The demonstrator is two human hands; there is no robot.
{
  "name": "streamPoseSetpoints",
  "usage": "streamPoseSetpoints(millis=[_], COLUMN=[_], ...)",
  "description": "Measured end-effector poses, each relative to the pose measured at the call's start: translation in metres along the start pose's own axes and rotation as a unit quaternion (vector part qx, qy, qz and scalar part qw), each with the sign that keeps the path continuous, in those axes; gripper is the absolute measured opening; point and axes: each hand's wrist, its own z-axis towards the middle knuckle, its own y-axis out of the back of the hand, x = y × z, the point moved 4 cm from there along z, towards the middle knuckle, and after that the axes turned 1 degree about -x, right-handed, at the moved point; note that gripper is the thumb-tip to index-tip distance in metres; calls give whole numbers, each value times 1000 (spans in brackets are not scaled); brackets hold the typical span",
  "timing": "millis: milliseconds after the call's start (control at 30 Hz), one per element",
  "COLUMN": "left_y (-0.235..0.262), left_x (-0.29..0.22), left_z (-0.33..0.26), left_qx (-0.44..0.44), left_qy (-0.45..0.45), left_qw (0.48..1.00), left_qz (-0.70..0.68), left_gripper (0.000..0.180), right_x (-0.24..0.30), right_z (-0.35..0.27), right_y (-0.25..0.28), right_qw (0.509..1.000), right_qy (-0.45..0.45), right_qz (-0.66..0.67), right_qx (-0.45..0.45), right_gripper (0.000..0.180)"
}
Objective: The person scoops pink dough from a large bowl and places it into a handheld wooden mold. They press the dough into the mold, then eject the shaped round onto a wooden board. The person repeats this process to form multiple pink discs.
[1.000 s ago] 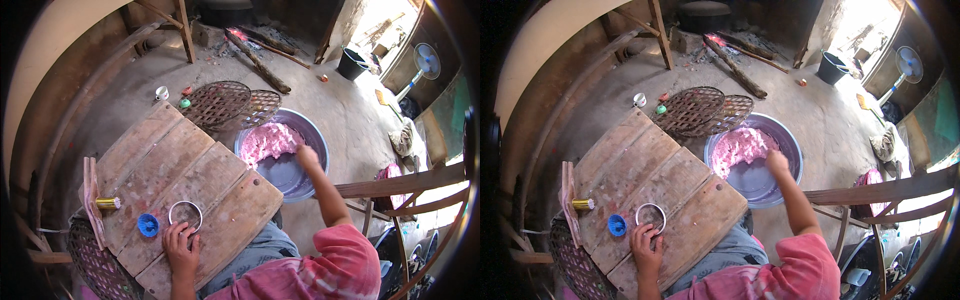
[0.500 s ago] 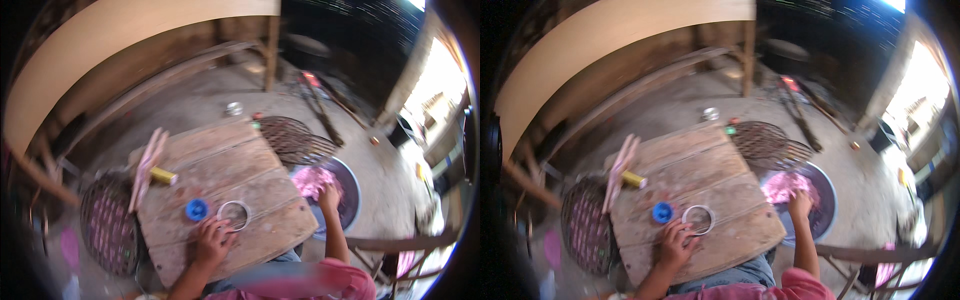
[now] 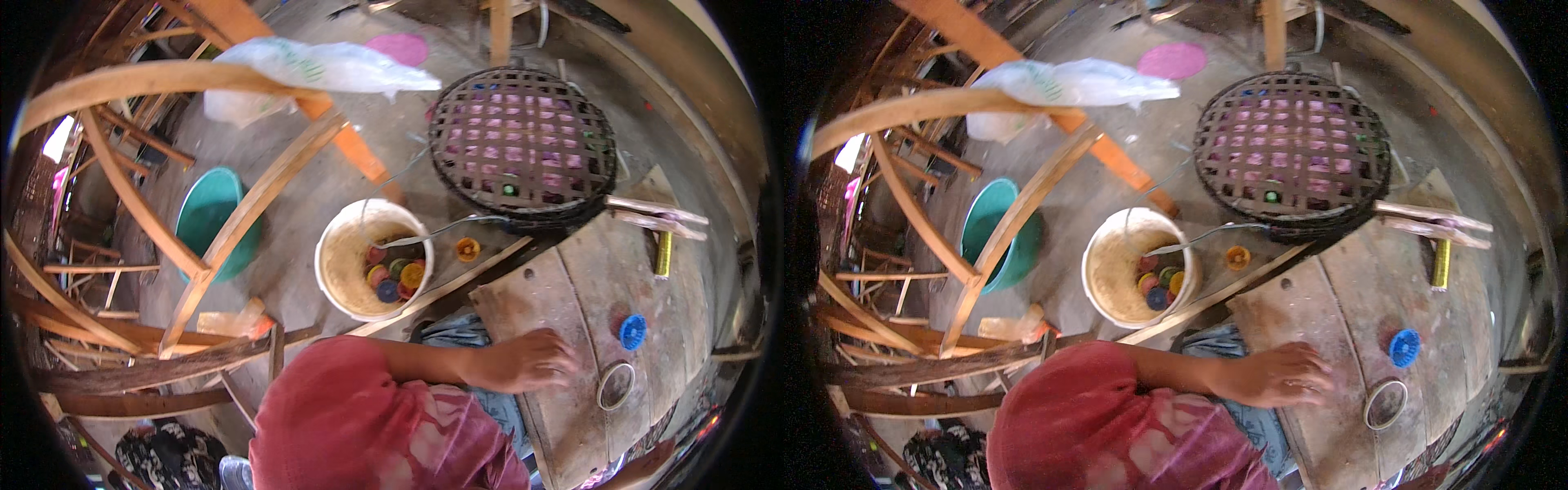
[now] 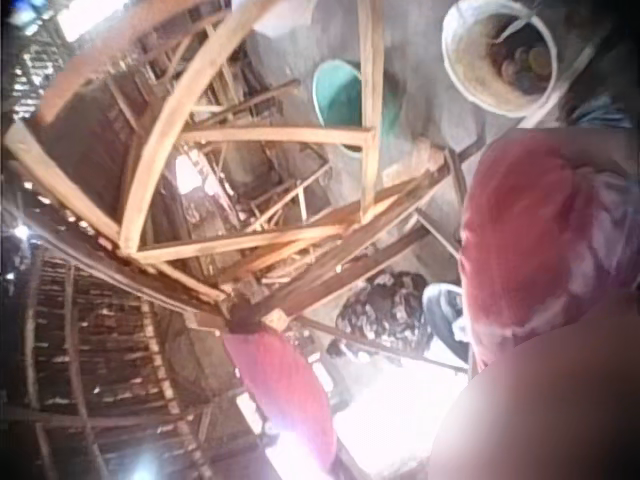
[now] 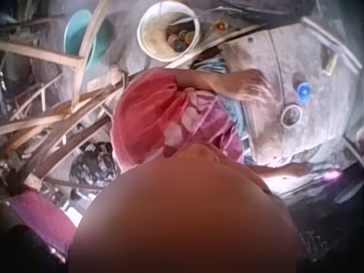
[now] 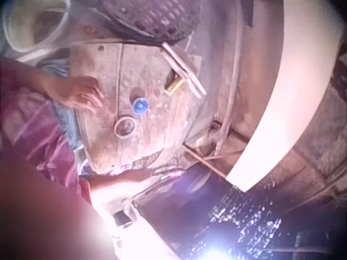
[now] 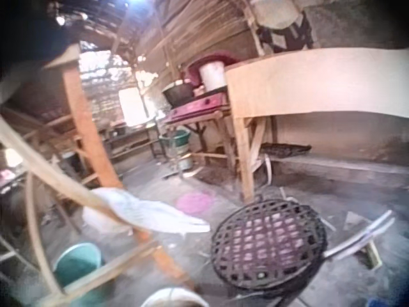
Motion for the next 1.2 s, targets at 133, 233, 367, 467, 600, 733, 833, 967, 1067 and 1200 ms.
streamPoseSetpoints(millis=[133, 233, 367, 467, 600, 733, 833, 967, 1067, 1200], left_y=[55, 87, 137, 192, 266, 326, 369, 388, 336, 284], left_x=[-6, -16, -20, -36, -86, -158, -221, -307, -346, -373], left_z=[-75, -90, -53, -12, 42, 94, 126, 118, 61, -2], left_qx=[43, 63, 51, 40, -23, -95, -157, -334, -504, -583], left_qy=[49, 45, 54, -3, -55, -60, -57, -148, -332, -477], left_qw=[991, 980, 955, 894, 803, 685, 611, 593, 332, 89], left_qz=[113, 183, 287, 447, 593, 720, 774, 717, 725, 652], left_gripper=[23, 24, 28, 32, 28, 35, 40, 37, 50, 71], right_x=[65, 115, 134, 118, 105, 97, 99, 100, 99, 100], right_z=[59, 97, 97, 71, 40, 32, 34, 38, 40, 42], right_y=[-37, -56, -107, -130, -147, -151, -153, -141, -133, -140], right_qw=[972, 973, 973, 946, 948, 896, 887, 922, 916, 914], right_qy=[-157, -81, -64, -79, -90, -213, -226, -139, -166, -161], right_qz=[130, 192, 212, 310, 302, 389, 401, 362, 364, 373], right_qx=[116, 95, 61, -45, 51, -20, -20, 15, 26, 13], right_gripper=[28, 23, 15, 13, 12, 10, 7, 8, 7, 11])
